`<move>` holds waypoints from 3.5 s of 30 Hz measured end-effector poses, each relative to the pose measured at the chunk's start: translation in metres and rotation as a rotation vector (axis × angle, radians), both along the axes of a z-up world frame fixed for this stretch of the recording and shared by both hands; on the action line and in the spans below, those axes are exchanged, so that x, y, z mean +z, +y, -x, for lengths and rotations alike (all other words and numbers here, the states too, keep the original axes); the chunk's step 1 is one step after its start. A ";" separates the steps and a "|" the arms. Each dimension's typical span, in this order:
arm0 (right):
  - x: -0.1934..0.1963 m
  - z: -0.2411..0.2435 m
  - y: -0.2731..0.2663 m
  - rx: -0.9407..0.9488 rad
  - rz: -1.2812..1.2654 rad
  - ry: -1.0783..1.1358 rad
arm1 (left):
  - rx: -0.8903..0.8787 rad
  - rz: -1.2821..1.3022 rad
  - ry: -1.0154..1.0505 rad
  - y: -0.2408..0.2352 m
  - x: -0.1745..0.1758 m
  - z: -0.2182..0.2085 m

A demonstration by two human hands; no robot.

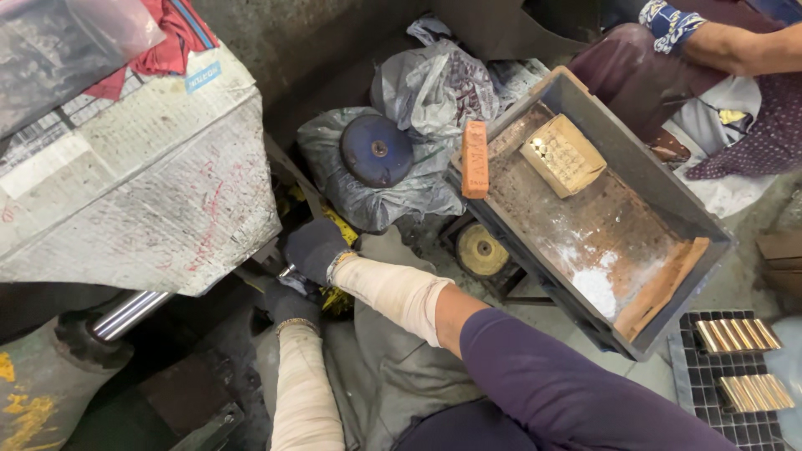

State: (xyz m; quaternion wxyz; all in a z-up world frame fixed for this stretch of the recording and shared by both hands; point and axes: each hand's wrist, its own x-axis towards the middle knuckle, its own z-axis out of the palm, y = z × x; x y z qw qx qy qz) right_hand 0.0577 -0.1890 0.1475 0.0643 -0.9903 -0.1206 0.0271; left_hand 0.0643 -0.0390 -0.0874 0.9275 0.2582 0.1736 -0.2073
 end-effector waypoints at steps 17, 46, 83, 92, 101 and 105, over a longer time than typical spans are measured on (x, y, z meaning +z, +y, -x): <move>-0.003 -0.006 -0.005 -0.009 -0.008 -0.038 | 0.163 -0.200 0.414 -0.025 0.086 0.001; 0.004 -0.007 -0.003 0.009 0.018 0.052 | 0.115 -0.266 0.280 -0.037 0.054 0.001; 0.000 -0.003 0.004 -0.005 0.005 -0.032 | 0.033 -0.050 0.095 -0.006 0.023 0.001; -0.001 0.001 0.001 0.004 -0.005 -0.067 | -0.141 -0.583 -0.088 0.002 -0.004 -0.002; 0.002 -0.001 0.004 0.006 -0.004 -0.039 | -0.311 -1.192 -0.223 0.006 0.008 0.006; 0.004 -0.002 0.003 0.001 -0.011 0.012 | -0.154 -0.872 -0.189 0.000 0.016 0.004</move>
